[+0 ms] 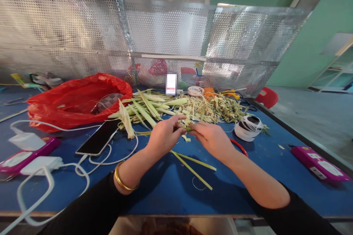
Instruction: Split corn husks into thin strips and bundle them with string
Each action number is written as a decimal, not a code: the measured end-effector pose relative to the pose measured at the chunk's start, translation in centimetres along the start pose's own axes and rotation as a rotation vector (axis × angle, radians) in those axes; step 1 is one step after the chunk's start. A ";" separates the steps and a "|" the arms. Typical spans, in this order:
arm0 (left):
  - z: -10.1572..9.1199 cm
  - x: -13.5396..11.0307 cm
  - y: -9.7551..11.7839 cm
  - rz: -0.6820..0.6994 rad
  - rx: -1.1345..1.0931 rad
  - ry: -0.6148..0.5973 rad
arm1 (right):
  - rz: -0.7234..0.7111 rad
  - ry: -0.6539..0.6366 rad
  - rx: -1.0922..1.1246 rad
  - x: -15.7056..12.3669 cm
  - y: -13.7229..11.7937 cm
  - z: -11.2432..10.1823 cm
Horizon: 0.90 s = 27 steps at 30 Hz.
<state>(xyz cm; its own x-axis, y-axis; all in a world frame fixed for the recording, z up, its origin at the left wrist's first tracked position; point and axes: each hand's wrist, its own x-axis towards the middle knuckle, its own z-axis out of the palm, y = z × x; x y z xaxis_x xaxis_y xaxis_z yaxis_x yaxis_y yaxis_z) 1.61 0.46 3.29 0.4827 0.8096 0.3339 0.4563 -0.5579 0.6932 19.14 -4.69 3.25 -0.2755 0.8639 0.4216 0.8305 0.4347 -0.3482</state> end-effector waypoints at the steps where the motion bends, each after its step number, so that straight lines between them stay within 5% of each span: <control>1: 0.0 -0.1 0.0 0.014 0.060 -0.003 | 0.016 -0.005 0.034 -0.2 0.3 0.3; 3: 0.0 -0.3 0.3 0.077 0.160 0.054 | 0.113 0.010 0.160 -0.4 0.9 0.8; 7: -0.1 -1.0 1.3 0.258 0.133 0.406 | 0.421 0.089 0.562 -0.5 2.0 1.2; 9: 0.0 -1.2 1.4 0.199 0.018 0.521 | 0.508 0.134 0.760 -0.3 2.2 1.1; 11: 0.3 -0.9 1.1 0.028 -0.161 0.453 | 0.553 0.157 0.918 -0.3 2.1 1.0; 14: 1.2 0.0 0.3 -0.240 -0.537 0.182 | 0.613 0.134 1.067 -0.3 1.5 1.1; 16: 1.6 0.4 -0.1 -0.314 -0.724 0.105 | 0.646 0.086 1.112 -0.3 1.2 1.3; 21: 1.6 0.5 -0.2 -0.399 -0.933 0.123 | 0.675 -0.004 1.161 -0.6 0.7 2.0; 27: 1.6 0.5 -0.4 -0.413 -0.882 0.146 | 0.574 -0.036 1.070 -0.8 0.2 2.4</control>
<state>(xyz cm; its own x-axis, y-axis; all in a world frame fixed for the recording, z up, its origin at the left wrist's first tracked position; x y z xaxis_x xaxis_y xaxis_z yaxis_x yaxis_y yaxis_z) 2.85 0.78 2.11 0.2869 0.9579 -0.0070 -0.1821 0.0617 0.9813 18.36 -4.73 0.81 -0.0269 0.9989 -0.0384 0.0213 -0.0379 -0.9991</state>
